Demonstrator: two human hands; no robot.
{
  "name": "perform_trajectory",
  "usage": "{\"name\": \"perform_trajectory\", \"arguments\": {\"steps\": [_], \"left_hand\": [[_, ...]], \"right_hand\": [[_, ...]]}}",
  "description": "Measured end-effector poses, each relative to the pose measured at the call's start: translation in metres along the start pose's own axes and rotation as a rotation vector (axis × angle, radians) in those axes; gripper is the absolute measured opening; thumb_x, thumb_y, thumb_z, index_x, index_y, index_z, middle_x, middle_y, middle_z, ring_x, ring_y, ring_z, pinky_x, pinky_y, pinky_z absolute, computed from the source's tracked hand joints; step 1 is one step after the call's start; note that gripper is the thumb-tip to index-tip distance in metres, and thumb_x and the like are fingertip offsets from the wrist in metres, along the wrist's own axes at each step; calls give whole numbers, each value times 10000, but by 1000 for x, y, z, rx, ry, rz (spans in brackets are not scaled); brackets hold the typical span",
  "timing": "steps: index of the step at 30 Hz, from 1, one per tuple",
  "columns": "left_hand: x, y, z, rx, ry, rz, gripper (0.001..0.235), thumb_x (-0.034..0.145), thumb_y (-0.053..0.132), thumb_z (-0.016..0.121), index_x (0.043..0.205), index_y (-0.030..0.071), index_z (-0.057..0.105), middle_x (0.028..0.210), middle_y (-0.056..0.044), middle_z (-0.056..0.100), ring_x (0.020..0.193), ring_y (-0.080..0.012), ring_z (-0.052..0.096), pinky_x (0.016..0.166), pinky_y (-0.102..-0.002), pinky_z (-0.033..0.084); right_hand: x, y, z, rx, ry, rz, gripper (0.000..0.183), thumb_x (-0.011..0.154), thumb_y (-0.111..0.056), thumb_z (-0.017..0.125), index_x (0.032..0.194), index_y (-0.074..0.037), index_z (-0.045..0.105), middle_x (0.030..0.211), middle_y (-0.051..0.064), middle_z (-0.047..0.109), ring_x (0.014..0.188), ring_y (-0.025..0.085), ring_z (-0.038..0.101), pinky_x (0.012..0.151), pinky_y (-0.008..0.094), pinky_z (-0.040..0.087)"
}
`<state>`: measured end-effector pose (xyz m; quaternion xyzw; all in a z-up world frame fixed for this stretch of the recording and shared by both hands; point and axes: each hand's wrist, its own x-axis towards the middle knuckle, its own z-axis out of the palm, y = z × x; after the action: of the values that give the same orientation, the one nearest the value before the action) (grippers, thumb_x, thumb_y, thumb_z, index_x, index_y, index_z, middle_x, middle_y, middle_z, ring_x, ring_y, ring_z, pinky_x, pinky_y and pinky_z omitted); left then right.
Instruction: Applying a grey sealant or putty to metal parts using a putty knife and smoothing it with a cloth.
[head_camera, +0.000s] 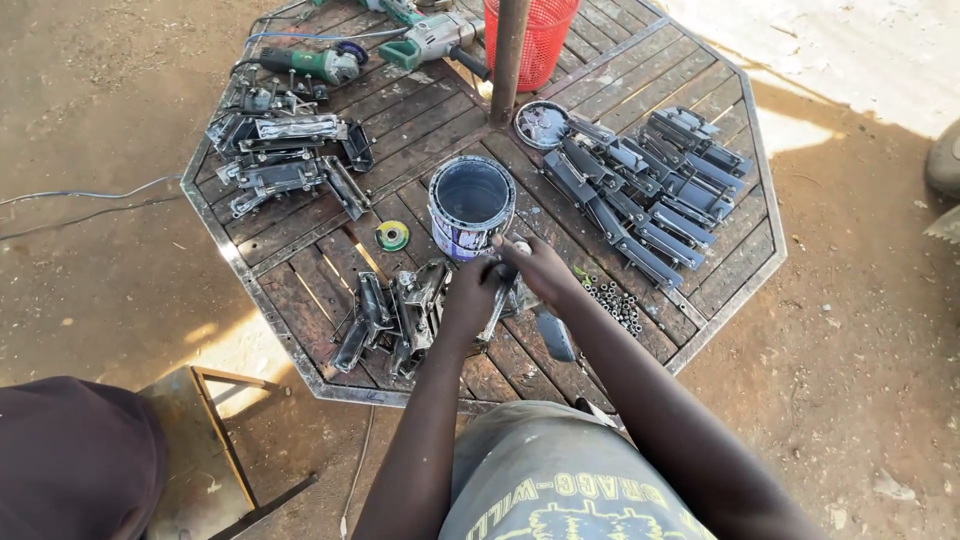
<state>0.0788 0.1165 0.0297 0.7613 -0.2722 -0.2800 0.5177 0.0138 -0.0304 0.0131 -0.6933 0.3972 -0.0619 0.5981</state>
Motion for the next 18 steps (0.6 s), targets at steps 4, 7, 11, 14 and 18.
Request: {"name": "perform_trajectory", "arguments": {"steps": [4, 7, 11, 14, 18], "left_hand": [[-10, 13, 9, 174, -48, 50, 147, 961, 261, 667, 969, 151, 764, 917, -112, 746, 1015, -382, 711, 913, -533, 529], [-13, 19, 4, 14, -56, 54, 195, 1003, 222, 615, 1035, 106, 769, 996, -179, 754, 1061, -385, 714, 922, -534, 526], [-9, 6, 0, -7, 84, -209, 254, 1014, 324, 620, 1137, 104, 649, 1093, -148, 712, 1127, -344, 690, 999, -535, 507], [-18, 6, 0, 33, 51, -218, 326, 1035, 383, 598, 1063, 60, 634, 993, -167, 701, 1064, -362, 701, 957, -533, 516], [-16, -16, 15, 113, 18, -262, 379, 1060, 481, 514, 1084, 104, 542, 1018, -182, 649, 1088, -417, 672, 964, -593, 514]], "right_hand": [[6, 18, -2, 77, 151, 56, 592, 826, -531, 828, 1059, 7, 741, 959, 178, 703, 1015, 318, 668, 912, 450, 499], [-10, 1, -16, 255, 129, 65, 599, 986, -371, 664, 1356, 91, 572, 1378, 363, 523, 1402, 548, 378, 1137, 635, 313], [-11, 9, -31, 420, 297, 138, 482, 862, -392, 754, 1103, 18, 676, 1176, 251, 568, 1176, 349, 541, 970, 549, 427], [-20, -3, -35, 455, 293, 144, 581, 879, -448, 763, 1218, 5, 634, 1357, 280, 477, 1345, 393, 424, 1046, 586, 357], [-27, -13, -38, 529, 299, 154, 593, 903, -424, 755, 1276, 8, 593, 1448, 274, 415, 1403, 360, 378, 1081, 580, 349]]}}
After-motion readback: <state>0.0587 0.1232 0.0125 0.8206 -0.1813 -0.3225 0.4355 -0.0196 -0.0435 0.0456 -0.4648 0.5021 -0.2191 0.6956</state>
